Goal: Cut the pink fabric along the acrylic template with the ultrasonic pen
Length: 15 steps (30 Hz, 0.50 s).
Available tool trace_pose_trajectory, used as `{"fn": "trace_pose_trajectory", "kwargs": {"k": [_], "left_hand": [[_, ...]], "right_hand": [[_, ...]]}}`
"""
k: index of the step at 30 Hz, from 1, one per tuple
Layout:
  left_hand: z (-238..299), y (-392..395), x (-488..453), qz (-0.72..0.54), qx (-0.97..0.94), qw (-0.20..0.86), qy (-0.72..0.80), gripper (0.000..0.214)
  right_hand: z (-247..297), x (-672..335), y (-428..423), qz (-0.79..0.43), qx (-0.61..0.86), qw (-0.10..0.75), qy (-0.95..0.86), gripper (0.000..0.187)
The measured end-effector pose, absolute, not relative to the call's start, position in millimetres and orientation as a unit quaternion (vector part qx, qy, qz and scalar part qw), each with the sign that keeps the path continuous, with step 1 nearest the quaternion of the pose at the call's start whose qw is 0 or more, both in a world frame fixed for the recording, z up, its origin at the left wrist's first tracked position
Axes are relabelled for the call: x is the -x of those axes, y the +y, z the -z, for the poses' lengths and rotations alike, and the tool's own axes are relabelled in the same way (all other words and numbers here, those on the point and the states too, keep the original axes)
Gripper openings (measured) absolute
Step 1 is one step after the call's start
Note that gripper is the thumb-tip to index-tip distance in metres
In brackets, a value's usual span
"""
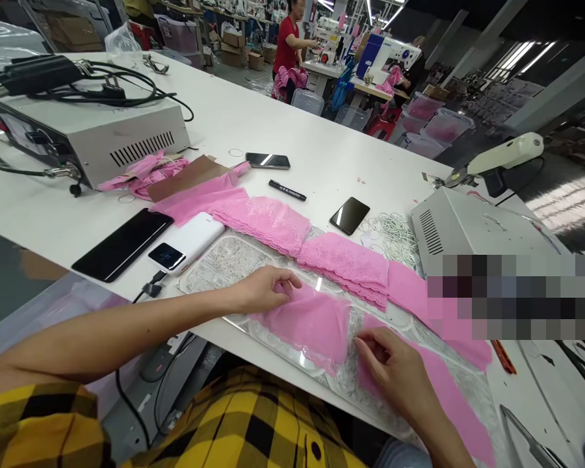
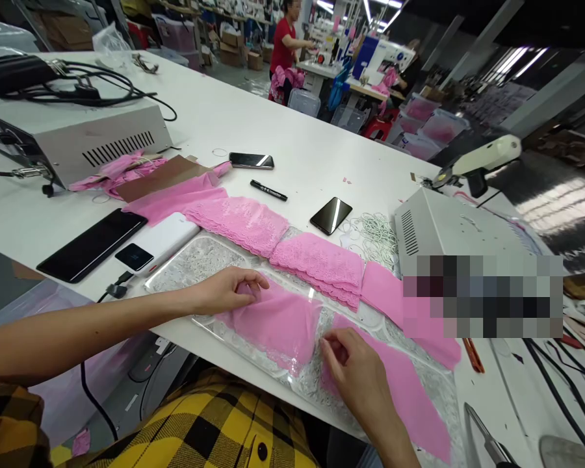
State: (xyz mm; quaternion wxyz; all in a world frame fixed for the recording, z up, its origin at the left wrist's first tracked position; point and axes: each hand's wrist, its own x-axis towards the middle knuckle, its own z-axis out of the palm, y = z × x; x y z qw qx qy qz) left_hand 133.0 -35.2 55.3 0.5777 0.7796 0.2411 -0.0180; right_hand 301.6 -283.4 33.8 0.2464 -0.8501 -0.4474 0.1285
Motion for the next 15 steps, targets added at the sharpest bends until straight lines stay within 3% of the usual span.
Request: {"fn": "trace_pose_trajectory", "kwargs": {"k": [11, 15], "left_hand": [[-56, -28, -135, -0.001, -0.837, 0.511, 0.197, 0.044], [-51, -25, -128, 0.008, -0.842, 0.503, 0.194, 0.045]], "right_hand": [[-35, -290, -275, -0.119, 0.846, 0.238, -0.462, 0.029], [-39, -278, -281, -0.124, 0.825, 0.240, -0.496, 0.020]]}}
